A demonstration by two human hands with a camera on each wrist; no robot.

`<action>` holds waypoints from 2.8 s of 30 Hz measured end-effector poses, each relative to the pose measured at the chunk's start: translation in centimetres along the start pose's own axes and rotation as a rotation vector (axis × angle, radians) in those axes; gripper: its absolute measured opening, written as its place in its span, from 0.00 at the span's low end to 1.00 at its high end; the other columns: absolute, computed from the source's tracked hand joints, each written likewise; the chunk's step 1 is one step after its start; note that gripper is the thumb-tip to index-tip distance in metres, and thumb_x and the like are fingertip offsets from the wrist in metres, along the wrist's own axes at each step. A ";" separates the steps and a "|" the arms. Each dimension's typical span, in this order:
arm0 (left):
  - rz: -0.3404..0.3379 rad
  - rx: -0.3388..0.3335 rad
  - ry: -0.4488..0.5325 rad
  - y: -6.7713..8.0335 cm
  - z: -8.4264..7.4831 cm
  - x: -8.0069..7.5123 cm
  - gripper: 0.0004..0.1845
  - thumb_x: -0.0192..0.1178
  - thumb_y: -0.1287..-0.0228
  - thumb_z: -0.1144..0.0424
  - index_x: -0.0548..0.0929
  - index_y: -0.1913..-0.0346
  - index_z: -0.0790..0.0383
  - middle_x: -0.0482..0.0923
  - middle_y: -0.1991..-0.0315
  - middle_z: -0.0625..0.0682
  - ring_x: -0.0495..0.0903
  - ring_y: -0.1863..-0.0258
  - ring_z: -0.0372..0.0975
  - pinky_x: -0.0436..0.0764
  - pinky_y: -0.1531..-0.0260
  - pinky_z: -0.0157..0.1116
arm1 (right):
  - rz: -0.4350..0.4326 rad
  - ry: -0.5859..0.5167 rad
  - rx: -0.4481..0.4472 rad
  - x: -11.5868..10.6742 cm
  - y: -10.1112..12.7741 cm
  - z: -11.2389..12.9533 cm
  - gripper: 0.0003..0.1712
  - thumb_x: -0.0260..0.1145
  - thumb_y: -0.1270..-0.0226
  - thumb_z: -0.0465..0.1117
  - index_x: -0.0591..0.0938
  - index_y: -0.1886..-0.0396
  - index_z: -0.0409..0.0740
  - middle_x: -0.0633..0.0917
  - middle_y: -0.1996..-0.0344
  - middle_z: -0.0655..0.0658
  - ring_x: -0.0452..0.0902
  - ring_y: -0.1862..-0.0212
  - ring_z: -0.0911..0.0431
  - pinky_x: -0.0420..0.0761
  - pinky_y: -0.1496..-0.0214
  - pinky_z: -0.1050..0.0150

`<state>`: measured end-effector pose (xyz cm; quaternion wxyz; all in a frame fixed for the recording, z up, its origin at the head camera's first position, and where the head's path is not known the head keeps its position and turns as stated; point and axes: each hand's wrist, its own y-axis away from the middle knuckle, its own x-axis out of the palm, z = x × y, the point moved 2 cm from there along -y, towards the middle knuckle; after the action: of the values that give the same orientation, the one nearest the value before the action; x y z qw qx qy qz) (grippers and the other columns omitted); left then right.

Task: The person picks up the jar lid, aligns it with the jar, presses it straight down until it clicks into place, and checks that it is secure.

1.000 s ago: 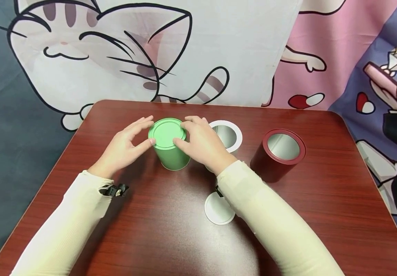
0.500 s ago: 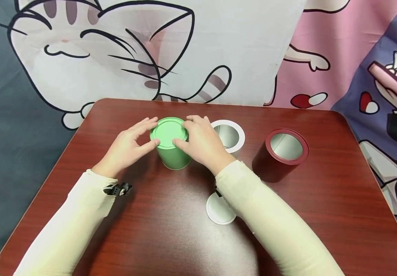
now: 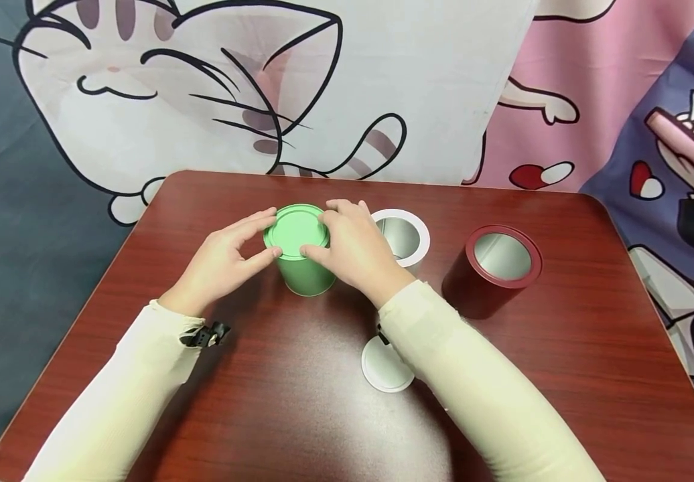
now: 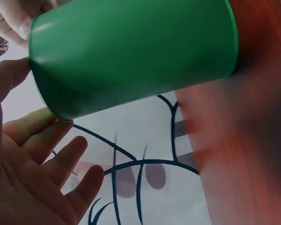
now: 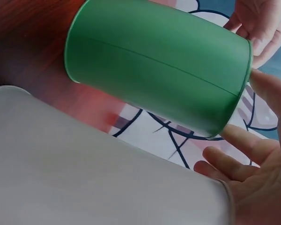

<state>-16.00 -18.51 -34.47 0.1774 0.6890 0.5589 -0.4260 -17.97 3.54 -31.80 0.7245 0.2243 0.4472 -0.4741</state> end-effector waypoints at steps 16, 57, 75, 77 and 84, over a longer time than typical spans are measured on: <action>-0.040 -0.023 -0.024 0.9 0.0 0.3 0.30 0.62 0.32 0.49 0.75 0.32 0.58 0.68 0.28 0.50 0.66 0.28 0.47 0.65 0.31 0.52 | -0.077 0.037 -0.044 0.0 1.6 0.0 0.30 0.70 0.36 0.56 0.83 0.43 0.39 0.76 0.35 0.40 0.68 0.31 0.47 0.51 0.22 0.47; -0.085 0.183 -0.034 5.7 -3.9 2.0 0.28 0.68 0.37 0.54 0.77 0.36 0.60 0.80 0.48 0.48 0.78 0.49 0.42 0.75 0.47 0.43 | -0.200 0.005 -0.199 0.1 11.4 -0.1 0.29 0.77 0.43 0.50 0.84 0.46 0.37 0.81 0.43 0.42 0.75 0.39 0.46 0.61 0.26 0.45; 0.026 0.272 -0.038 6.9 -6.1 5.5 0.27 0.67 0.37 0.52 0.78 0.37 0.59 0.78 0.42 0.48 0.77 0.42 0.41 0.75 0.41 0.48 | -0.198 -0.023 -0.166 1.8 14.7 -1.7 0.30 0.79 0.47 0.49 0.84 0.47 0.37 0.82 0.45 0.44 0.76 0.39 0.47 0.60 0.25 0.46; 0.035 0.279 -0.037 6.9 -6.2 5.8 0.27 0.67 0.37 0.52 0.78 0.37 0.59 0.78 0.42 0.48 0.77 0.42 0.41 0.74 0.41 0.47 | -0.190 -0.027 -0.156 2.1 15.0 -1.9 0.30 0.79 0.46 0.49 0.84 0.47 0.37 0.82 0.45 0.44 0.76 0.39 0.47 0.59 0.25 0.48; 0.044 0.293 -0.019 7.0 -6.6 6.9 0.27 0.68 0.38 0.52 0.78 0.37 0.58 0.78 0.42 0.48 0.76 0.41 0.39 0.74 0.39 0.45 | -0.200 -0.023 -0.145 2.7 15.8 -2.6 0.30 0.79 0.46 0.49 0.84 0.47 0.37 0.83 0.45 0.45 0.77 0.39 0.48 0.57 0.23 0.52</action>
<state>-6.93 -11.68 -37.69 0.0897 0.7155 0.4737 -0.5056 -4.69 11.24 -36.96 0.6930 0.1201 0.4923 -0.5128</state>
